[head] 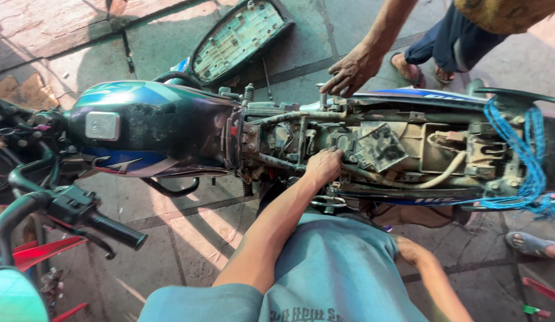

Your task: The person is repairing a motorcycle engine. They use pliers to adjust components near the engine and handle various wires and parts within the exposed frame.

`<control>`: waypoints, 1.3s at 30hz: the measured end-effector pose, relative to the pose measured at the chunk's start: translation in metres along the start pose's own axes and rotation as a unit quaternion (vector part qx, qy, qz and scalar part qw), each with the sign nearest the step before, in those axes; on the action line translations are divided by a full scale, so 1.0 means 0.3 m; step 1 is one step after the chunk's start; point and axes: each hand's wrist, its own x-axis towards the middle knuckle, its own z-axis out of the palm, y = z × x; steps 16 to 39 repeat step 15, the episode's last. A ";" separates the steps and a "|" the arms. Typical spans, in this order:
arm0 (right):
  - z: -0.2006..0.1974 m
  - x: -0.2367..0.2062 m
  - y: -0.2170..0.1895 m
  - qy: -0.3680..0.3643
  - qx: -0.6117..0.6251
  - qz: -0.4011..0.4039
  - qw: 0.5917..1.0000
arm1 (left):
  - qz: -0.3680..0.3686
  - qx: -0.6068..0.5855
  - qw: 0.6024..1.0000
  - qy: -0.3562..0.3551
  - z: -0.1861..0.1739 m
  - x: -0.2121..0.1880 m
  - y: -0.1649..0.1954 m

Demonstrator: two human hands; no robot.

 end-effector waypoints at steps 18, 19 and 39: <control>0.188 -0.032 0.047 0.220 0.147 0.077 0.961 | 0.002 -0.012 1.000 0.001 0.070 0.017 -0.040; 0.188 -0.032 0.047 0.220 0.147 0.077 0.961 | 0.002 -0.012 1.000 0.001 0.070 0.017 -0.040; 0.188 -0.032 0.047 0.220 0.147 0.077 0.961 | 0.002 -0.012 1.000 0.001 0.070 0.017 -0.040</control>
